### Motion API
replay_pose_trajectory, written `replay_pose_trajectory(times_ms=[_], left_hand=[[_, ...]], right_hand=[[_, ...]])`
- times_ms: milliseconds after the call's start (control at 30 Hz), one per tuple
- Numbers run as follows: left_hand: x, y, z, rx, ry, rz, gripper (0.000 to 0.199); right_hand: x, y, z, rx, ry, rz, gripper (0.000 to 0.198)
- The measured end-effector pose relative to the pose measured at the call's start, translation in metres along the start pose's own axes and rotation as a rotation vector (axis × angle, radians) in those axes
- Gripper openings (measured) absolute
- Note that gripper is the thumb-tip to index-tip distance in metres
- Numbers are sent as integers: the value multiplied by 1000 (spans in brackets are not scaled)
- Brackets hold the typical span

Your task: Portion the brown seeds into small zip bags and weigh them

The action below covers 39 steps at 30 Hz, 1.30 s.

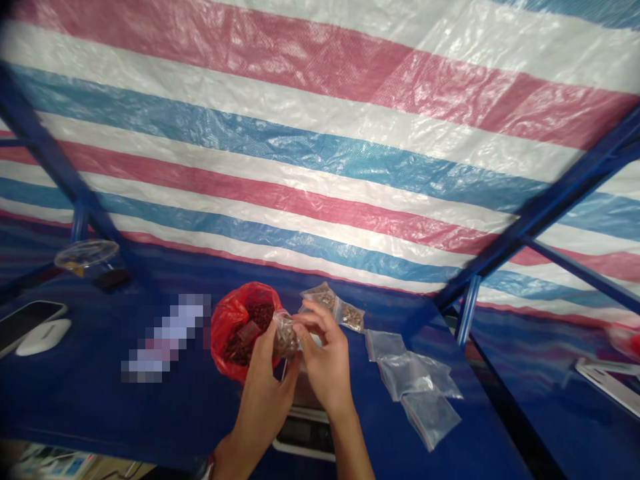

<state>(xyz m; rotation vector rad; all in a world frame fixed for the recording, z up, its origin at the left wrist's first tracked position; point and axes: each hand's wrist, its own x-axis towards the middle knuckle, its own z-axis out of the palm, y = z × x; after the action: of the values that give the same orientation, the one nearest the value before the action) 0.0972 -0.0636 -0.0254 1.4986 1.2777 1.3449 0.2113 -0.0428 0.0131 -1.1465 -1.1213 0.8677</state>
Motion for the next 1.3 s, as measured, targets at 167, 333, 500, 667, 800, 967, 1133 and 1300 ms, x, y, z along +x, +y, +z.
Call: replay_pose_trajectory(times_ms=[167,333,500,667,800,967,1133,1300], left_hand=[[-32,-5,-4,-468,41,-349,72],[-40,-22,-18,-787,166,-546,92],[-34,-25,-26,-923,203,-673,85],[-36,-24,-29,-960,252,-719,84],[-37,-23,-31,-939,227,-743,86],[-34,-23,-33,-998,239,-754,80],[-30,-33,-33,-1017,205,-717,72],[-30,-30,-32,-1075,172,-699,78]], right_hand=[[-3,5,18,-105,-29,40,43],[-5,5,47,-306,-102,-5,35],[-7,7,70,-470,-76,-54,31],[-6,6,77,-502,-146,-27,30],[-3,6,77,-507,-153,18,29],[-2,13,81,-493,-173,-26,27],[-2,10,82,-511,-197,-8,27],[-2,7,77,-507,-234,11,28]])
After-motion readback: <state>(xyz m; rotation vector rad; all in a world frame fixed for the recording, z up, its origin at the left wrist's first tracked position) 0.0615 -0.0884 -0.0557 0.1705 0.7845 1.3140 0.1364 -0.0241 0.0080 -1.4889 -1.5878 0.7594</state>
